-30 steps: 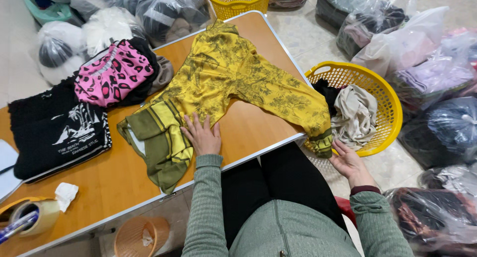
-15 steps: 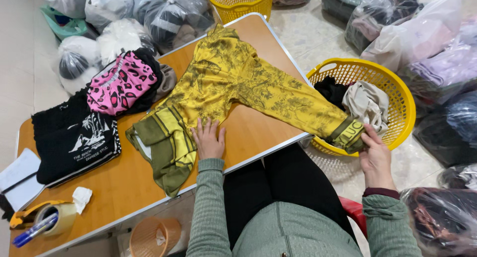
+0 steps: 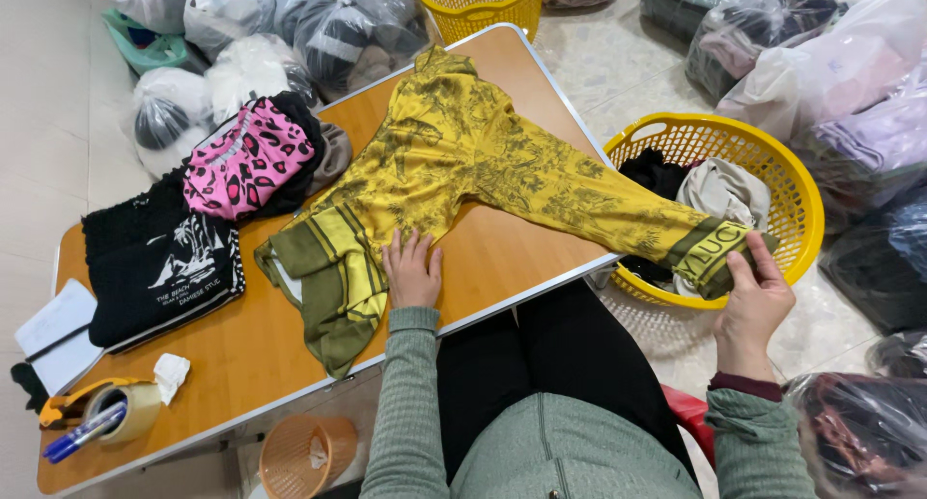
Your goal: The person folds a yellow patterned long-sleeve shirt on a wooden table. They smooth the fabric, align the sleeves, and fold the garment into a compact rectangle. The shirt remains on the table at the end of the clip.
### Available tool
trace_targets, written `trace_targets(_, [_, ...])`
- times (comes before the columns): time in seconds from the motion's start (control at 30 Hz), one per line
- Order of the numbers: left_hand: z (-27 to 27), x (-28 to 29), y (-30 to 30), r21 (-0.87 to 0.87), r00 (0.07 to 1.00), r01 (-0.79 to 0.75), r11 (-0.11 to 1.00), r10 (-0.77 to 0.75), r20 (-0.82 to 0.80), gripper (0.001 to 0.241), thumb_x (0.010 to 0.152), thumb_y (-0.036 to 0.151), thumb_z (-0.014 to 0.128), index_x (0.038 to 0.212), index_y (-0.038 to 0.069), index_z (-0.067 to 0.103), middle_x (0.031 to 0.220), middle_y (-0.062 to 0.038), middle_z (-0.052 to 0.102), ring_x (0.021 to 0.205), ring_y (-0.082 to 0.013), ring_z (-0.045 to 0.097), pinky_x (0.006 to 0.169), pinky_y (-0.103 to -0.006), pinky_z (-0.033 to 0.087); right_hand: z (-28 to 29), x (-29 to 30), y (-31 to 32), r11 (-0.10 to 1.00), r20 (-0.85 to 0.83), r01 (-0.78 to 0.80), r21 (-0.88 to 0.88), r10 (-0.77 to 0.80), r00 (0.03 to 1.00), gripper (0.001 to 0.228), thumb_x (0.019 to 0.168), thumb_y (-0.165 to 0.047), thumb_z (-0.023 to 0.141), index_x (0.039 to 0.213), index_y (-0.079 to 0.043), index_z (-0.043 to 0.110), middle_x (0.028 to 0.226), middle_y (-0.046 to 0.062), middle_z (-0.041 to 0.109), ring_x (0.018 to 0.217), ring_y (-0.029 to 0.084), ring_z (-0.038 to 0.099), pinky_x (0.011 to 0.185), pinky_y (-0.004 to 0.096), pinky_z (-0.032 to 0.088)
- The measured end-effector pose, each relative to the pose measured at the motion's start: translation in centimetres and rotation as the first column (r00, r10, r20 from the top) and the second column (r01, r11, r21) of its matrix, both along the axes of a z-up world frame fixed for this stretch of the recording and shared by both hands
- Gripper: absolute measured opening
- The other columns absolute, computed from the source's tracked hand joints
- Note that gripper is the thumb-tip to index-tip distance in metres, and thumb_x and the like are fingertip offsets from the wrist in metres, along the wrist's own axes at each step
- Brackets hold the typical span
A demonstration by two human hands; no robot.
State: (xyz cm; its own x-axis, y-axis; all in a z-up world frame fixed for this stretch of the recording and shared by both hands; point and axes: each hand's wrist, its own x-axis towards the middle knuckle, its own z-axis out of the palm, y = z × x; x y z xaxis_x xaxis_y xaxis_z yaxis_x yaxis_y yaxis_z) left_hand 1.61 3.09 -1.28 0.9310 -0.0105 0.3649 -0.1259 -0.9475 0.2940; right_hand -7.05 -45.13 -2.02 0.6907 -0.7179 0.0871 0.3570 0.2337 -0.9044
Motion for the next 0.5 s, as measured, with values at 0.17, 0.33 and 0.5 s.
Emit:
trace_targets(0.17, [-1.0, 0.6, -1.2, -0.006, 0.996, 0.084, 0.996, -0.084, -0.014, 0.044, 0.104, 0.041, 0.052, 0.137, 0.014, 0.064, 0.157, -0.009, 0.049, 0.154, -0.0320, 0.026, 0.127, -0.0529, 0.010, 0.1, -0.3, -0.4, 1.000, 0.057, -0.026, 0.005, 0.026, 0.998, 0.046, 0.098, 0.014, 0.064, 0.143, 0.005, 0.063, 0.133, 0.012, 0.070, 0.113, 0.014, 0.070, 0.104, 0.028, 0.058])
trace_targets(0.33, [-1.6, 4.7, -4.7, 0.017, 0.984, 0.176, 0.984, -0.177, 0.015, 0.058, 0.104, 0.047, 0.047, 0.149, 0.010, 0.051, 0.164, -0.013, 0.035, 0.155, -0.0348, 0.020, 0.125, -0.0524, 0.008, 1.7, -0.3, 0.0, 0.998, 0.046, -0.030, -0.046, 0.032, 0.998, 0.049, 0.098, 0.015, 0.061, 0.146, 0.005, 0.060, 0.136, 0.013, 0.069, 0.117, 0.015, 0.070, 0.106, 0.030, 0.057])
trace_targets(0.5, [-1.2, 8.6, -7.8, 0.009, 0.984, 0.163, 0.987, -0.162, -0.075, 0.068, 0.103, 0.050, 0.049, 0.155, 0.005, 0.044, 0.157, -0.013, 0.041, 0.151, -0.0340, 0.023, 0.122, -0.0578, 0.009, 5.5, 1.1, 0.1, 0.998, 0.095, -0.053, -0.038, 0.056, 0.994, 0.049, 0.099, 0.016, 0.060, 0.148, 0.006, 0.058, 0.139, 0.015, 0.068, 0.120, 0.019, 0.071, 0.110, 0.033, 0.058])
